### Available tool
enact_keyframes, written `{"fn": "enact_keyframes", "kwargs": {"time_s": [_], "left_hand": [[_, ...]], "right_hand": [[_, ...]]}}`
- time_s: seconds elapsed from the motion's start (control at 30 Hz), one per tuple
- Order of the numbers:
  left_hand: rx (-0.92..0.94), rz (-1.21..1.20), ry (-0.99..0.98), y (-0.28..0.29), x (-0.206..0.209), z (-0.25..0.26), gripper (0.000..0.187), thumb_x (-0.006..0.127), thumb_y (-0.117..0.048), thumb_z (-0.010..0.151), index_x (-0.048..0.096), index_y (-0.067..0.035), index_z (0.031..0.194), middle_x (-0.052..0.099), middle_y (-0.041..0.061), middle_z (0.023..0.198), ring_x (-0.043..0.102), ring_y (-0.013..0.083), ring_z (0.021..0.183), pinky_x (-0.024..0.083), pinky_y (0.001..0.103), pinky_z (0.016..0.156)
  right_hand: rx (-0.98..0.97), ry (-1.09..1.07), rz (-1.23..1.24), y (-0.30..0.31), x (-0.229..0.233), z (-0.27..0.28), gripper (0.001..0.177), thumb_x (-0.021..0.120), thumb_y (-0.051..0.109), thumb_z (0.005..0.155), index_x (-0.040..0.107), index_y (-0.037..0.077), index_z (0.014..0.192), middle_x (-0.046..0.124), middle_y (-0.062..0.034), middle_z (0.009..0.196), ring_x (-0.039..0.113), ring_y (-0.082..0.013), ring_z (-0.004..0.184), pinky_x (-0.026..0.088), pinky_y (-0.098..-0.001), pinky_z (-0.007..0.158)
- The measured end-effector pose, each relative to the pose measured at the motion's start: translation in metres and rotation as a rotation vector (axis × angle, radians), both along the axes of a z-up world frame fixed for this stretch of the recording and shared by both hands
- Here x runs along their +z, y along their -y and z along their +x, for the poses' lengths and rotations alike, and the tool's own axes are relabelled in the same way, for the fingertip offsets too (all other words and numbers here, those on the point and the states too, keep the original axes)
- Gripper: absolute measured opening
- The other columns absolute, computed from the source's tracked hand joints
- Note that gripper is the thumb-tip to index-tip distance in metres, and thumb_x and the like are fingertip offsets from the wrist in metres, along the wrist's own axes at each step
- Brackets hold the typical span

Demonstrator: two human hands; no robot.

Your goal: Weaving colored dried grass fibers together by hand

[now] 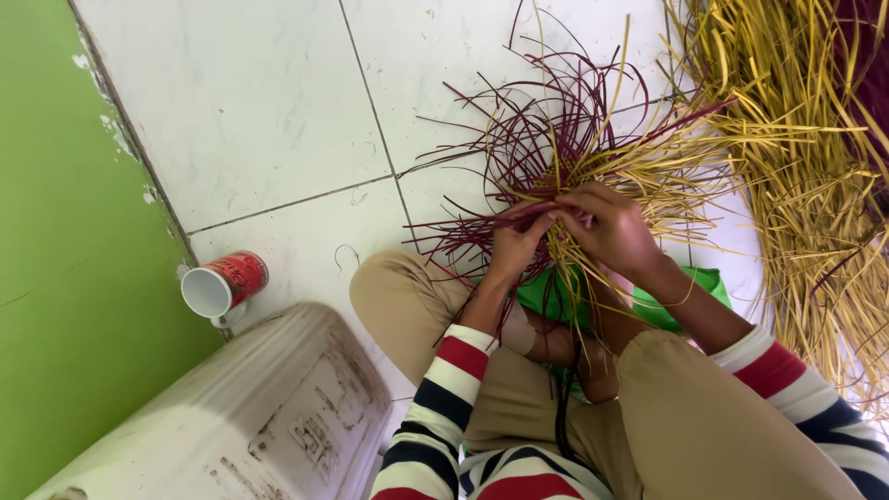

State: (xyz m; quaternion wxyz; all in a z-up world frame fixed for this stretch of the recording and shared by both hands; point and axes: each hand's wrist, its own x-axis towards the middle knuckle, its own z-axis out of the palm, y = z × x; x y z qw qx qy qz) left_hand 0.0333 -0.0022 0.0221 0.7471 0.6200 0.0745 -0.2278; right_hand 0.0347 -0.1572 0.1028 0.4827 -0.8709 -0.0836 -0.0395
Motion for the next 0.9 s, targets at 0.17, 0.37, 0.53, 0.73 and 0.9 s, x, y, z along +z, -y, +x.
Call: {"fn": "enact_keyframes", "kwargs": {"time_s": [0.17,0.37,0.53,0.73,0.9], "left_hand": [[-0.051,0.071,-0.129,-0.006,0.022,0.007,0.034,0.074,-0.032,0.088,0.07,-0.005,0.109,0.07,0.014,0.101,0.063,0.0226,0.1,0.047,0.042,0.095],[-0.027,0.078,-0.209,-0.001,0.015,0.006,0.039,0.074,-0.037,0.089,0.068,-0.006,0.111,0.068,0.016,0.107,0.061,0.0239,0.105,0.046,0.042,0.097],[-0.02,0.011,-0.169,0.0,0.017,0.005,0.031,0.073,-0.027,0.091,0.07,-0.005,0.111,0.068,0.019,0.109,0.06,0.0296,0.109,0.046,0.043,0.097],[-0.001,-0.035,-0.138,-0.001,0.017,0.006,0.026,0.075,-0.019,0.089,0.071,-0.002,0.108,0.069,0.02,0.106,0.061,0.0241,0.104,0.049,0.04,0.093],[-0.019,-0.055,-0.154,0.0,0.005,0.005,0.022,0.077,-0.014,0.086,0.072,-0.003,0.104,0.071,0.015,0.102,0.062,0.0172,0.097,0.051,0.035,0.09]], "right_hand": [[-0.029,-0.001,0.032,0.002,-0.002,-0.007,0.013,0.071,0.0,0.085,0.073,0.005,0.097,0.068,-0.0121,0.094,0.068,-0.0277,0.078,0.054,-0.0349,0.067],[0.054,0.09,-0.043,0.003,-0.009,-0.024,0.008,0.071,-0.001,0.083,0.07,0.002,0.09,0.068,-0.0153,0.091,0.069,-0.0323,0.078,0.056,-0.0385,0.069],[0.057,0.1,-0.07,0.002,-0.02,-0.032,0.01,0.071,0.002,0.084,0.071,0.004,0.094,0.068,-0.0145,0.095,0.068,-0.0319,0.082,0.056,-0.0388,0.074],[-0.11,0.096,-0.006,-0.002,-0.026,-0.023,0.012,0.075,0.006,0.085,0.072,0.006,0.097,0.07,-0.0085,0.091,0.069,-0.0267,0.077,0.055,-0.0345,0.067],[0.047,0.211,-0.158,0.005,-0.027,-0.023,0.011,0.074,0.006,0.081,0.072,0.006,0.093,0.067,-0.0128,0.092,0.068,-0.0293,0.077,0.055,-0.037,0.068]]}}
